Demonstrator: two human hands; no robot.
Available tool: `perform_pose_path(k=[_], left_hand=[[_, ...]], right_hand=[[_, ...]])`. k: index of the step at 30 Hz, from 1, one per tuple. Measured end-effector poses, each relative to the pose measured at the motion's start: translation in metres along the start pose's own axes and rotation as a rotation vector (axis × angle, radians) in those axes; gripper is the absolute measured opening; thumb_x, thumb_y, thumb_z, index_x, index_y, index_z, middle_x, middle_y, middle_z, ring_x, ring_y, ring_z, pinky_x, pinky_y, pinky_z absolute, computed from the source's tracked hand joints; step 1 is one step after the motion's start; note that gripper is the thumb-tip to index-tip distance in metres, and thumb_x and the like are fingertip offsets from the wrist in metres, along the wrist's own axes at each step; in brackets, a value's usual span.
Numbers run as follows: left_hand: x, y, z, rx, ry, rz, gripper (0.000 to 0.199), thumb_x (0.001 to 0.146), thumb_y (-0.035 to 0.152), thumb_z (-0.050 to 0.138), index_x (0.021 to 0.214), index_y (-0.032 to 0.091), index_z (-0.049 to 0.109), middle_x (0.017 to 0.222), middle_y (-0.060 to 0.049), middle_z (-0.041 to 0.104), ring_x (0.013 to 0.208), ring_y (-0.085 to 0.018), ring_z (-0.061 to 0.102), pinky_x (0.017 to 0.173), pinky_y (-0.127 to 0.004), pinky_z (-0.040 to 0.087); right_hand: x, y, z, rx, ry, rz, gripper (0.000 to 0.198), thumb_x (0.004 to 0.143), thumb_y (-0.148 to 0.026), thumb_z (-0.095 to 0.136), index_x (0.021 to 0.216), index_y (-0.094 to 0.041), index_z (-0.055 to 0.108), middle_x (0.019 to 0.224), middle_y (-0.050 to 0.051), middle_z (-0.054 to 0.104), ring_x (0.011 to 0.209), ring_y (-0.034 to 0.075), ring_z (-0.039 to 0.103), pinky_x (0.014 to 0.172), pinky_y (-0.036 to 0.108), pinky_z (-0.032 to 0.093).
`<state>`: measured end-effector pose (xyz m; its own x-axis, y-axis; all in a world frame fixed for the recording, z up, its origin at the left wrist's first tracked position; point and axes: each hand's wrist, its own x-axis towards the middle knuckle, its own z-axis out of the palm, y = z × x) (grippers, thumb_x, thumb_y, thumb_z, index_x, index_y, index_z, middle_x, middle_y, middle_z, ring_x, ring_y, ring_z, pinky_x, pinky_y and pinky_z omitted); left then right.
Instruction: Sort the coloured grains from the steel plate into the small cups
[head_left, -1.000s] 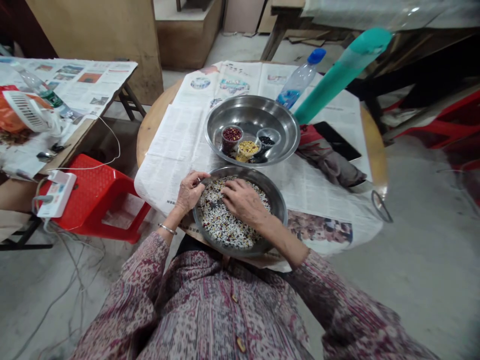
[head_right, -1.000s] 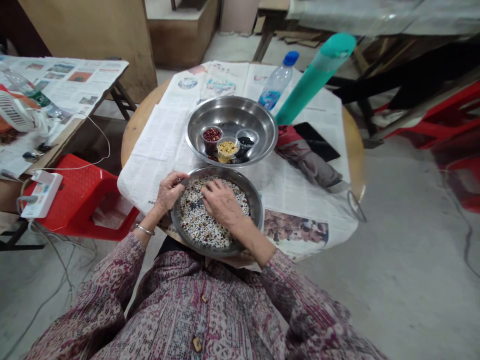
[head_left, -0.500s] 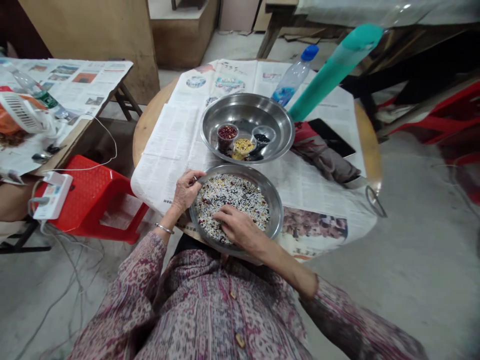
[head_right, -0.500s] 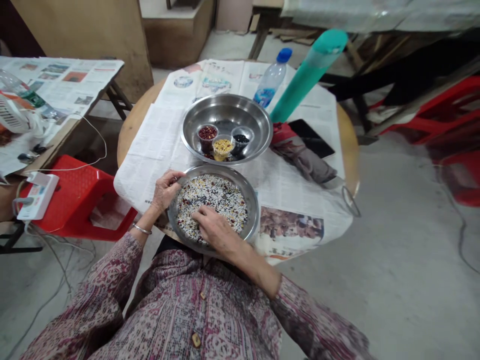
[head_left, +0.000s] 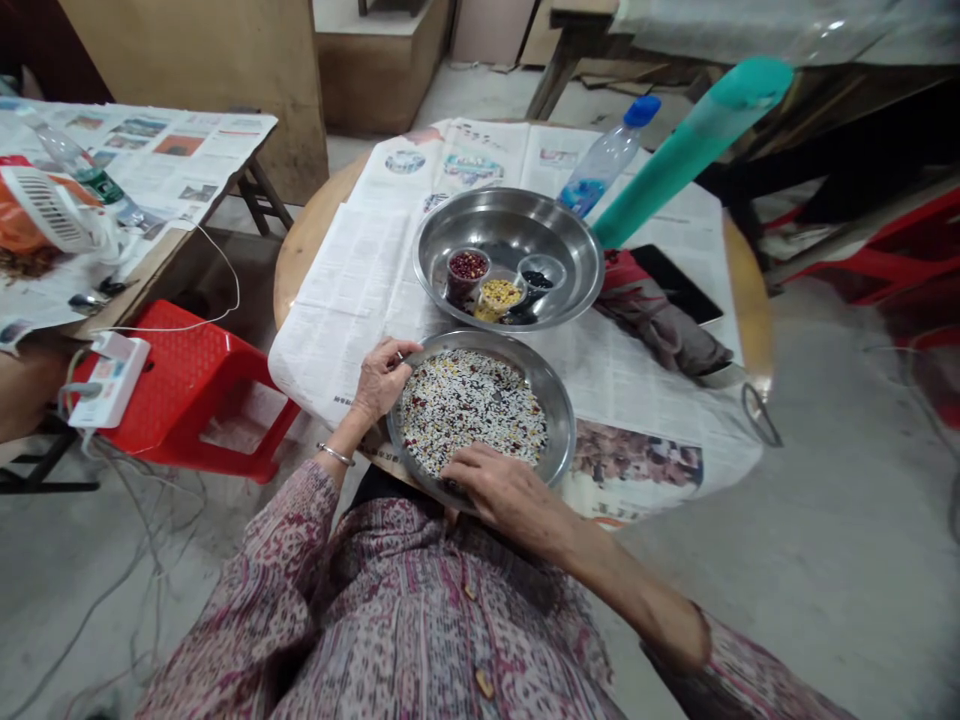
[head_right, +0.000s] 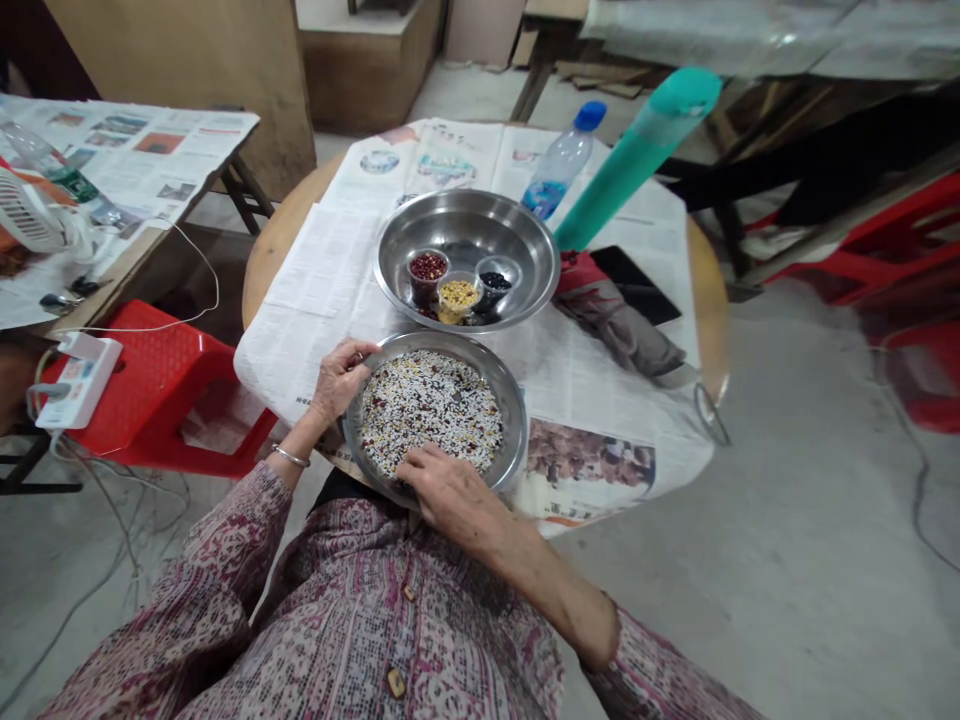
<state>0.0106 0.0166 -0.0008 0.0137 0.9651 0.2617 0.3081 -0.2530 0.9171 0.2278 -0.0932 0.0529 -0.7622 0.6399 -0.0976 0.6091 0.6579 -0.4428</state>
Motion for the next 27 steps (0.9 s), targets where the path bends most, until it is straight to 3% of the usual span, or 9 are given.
perform_pose_path(k=[3,8,12,15,20,24,27], left_hand=[[0.000,0.000,0.000,0.013,0.000,-0.010,0.033,0.073,0.001,0.055,0.094,0.019,0.072,0.081,0.001,0.057,0.067,-0.011,0.047,0.068,-0.025,0.043],[0.000,0.001,-0.002,0.016,-0.004,-0.007,0.034,0.072,0.000,0.055,0.094,0.019,0.072,0.081,0.001,0.058,0.068,-0.011,0.048,0.069,-0.024,0.044],[0.000,0.002,-0.003,0.005,-0.001,-0.013,0.035,0.071,-0.001,0.055,0.094,0.018,0.073,0.079,0.002,0.056,0.067,-0.010,0.048,0.068,-0.023,0.043],[0.000,0.004,-0.004,-0.004,-0.005,-0.018,0.035,0.072,-0.001,0.055,0.094,0.018,0.073,0.079,0.002,0.056,0.068,-0.010,0.049,0.067,-0.023,0.042],[0.002,0.003,-0.004,-0.015,0.000,-0.023,0.035,0.070,-0.001,0.053,0.093,0.017,0.073,0.082,0.002,0.058,0.070,-0.011,0.051,0.070,-0.023,0.044],[0.003,0.002,-0.004,-0.015,0.005,-0.021,0.034,0.069,0.000,0.055,0.092,0.018,0.074,0.080,0.002,0.057,0.069,-0.011,0.049,0.067,-0.023,0.043],[0.004,0.001,-0.003,-0.024,0.013,-0.016,0.035,0.068,0.000,0.055,0.091,0.019,0.074,0.079,0.002,0.057,0.067,-0.010,0.048,0.066,-0.023,0.042]], right_hand=[[0.011,0.002,0.004,-0.056,-0.011,0.020,0.024,0.088,-0.007,0.057,0.103,-0.021,0.068,0.100,0.006,0.069,0.098,0.021,0.061,0.076,0.031,0.053],[0.034,0.039,-0.003,-0.194,0.278,0.231,0.038,0.089,-0.005,0.047,0.119,-0.020,0.065,0.117,0.012,0.067,0.111,0.026,0.057,0.084,0.037,0.053],[0.049,0.055,-0.006,-0.148,0.405,0.304,0.034,0.096,-0.013,0.043,0.121,-0.019,0.064,0.117,0.013,0.066,0.112,0.027,0.058,0.094,0.040,0.051],[0.062,0.043,-0.002,-0.080,0.409,0.191,0.031,0.098,-0.018,0.045,0.124,-0.018,0.061,0.121,0.013,0.063,0.117,0.025,0.056,0.100,0.041,0.050],[0.082,0.019,0.001,-0.153,0.275,-0.041,0.024,0.094,-0.023,0.056,0.115,-0.015,0.064,0.126,0.015,0.060,0.120,0.028,0.051,0.099,0.043,0.050],[0.079,0.035,-0.008,-0.280,0.234,0.082,0.023,0.094,-0.012,0.048,0.107,-0.014,0.066,0.117,0.016,0.063,0.113,0.028,0.053,0.092,0.043,0.050],[0.060,0.059,-0.017,-0.338,0.280,0.218,0.024,0.091,-0.009,0.048,0.101,-0.015,0.068,0.120,0.017,0.063,0.113,0.029,0.052,0.088,0.042,0.050]])
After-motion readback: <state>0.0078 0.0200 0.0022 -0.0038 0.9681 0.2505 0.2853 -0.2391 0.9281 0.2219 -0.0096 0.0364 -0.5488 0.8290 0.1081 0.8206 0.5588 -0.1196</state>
